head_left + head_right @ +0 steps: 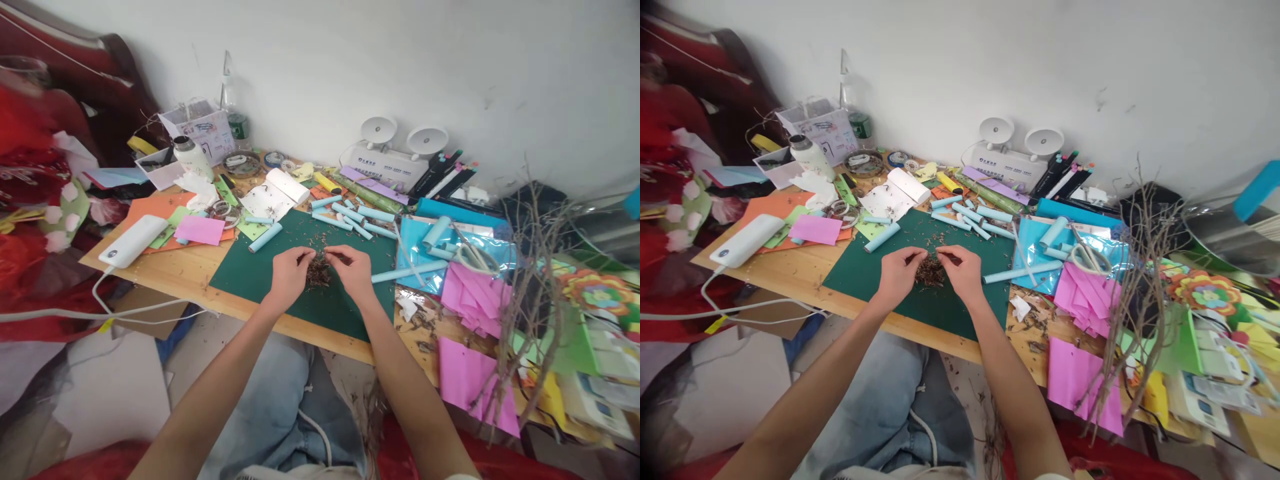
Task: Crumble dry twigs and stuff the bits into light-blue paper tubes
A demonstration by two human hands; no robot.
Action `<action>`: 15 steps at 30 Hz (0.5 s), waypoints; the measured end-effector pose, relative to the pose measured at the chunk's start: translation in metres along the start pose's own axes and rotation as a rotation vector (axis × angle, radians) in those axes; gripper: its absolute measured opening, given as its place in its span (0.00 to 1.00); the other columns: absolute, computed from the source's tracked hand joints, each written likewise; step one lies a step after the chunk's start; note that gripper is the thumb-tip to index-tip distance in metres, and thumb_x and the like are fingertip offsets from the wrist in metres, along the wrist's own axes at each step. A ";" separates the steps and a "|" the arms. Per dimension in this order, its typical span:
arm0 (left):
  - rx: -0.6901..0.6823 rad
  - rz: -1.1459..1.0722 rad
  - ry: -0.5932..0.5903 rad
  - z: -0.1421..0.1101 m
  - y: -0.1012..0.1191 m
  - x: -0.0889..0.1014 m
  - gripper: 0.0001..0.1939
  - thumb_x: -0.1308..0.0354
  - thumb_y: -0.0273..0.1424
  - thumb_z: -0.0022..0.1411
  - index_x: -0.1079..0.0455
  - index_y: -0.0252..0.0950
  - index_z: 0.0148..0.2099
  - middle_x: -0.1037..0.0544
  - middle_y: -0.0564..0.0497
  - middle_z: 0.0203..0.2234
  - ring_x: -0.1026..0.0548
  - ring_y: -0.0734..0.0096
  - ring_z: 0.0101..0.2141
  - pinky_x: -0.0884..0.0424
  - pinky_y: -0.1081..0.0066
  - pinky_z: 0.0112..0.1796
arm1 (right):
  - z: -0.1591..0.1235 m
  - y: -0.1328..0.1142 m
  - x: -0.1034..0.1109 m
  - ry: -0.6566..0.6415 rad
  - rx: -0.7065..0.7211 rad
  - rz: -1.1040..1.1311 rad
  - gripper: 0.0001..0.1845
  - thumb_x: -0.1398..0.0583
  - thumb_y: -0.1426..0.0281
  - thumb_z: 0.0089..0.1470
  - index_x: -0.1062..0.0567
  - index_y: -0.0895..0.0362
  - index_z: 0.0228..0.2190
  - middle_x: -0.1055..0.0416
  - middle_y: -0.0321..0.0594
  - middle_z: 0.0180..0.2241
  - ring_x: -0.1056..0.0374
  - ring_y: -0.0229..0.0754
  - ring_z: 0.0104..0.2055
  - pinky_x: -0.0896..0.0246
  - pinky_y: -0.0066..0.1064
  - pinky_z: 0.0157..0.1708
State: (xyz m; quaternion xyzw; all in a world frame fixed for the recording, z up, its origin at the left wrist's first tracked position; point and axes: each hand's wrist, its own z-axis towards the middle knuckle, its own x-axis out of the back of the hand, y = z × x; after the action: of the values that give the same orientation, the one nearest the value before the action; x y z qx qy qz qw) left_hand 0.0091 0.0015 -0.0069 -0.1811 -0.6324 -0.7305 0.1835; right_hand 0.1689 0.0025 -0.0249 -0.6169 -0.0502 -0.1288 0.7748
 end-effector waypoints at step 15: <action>0.067 -0.196 -0.177 0.008 -0.018 0.001 0.09 0.43 0.29 0.60 0.23 0.36 0.41 0.17 0.48 0.31 0.20 0.66 0.34 0.25 0.70 0.37 | -0.007 0.007 -0.011 -0.051 0.325 -0.411 0.12 0.45 0.69 0.61 0.21 0.55 0.36 0.22 0.44 0.36 0.27 0.43 0.38 0.32 0.34 0.42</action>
State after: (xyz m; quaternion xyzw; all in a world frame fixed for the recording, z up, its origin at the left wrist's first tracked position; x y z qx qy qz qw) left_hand -0.0002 0.0117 -0.0205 -0.1760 -0.6848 -0.7045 0.0606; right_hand 0.1599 -0.0015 -0.0356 -0.4641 -0.2138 -0.2581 0.8199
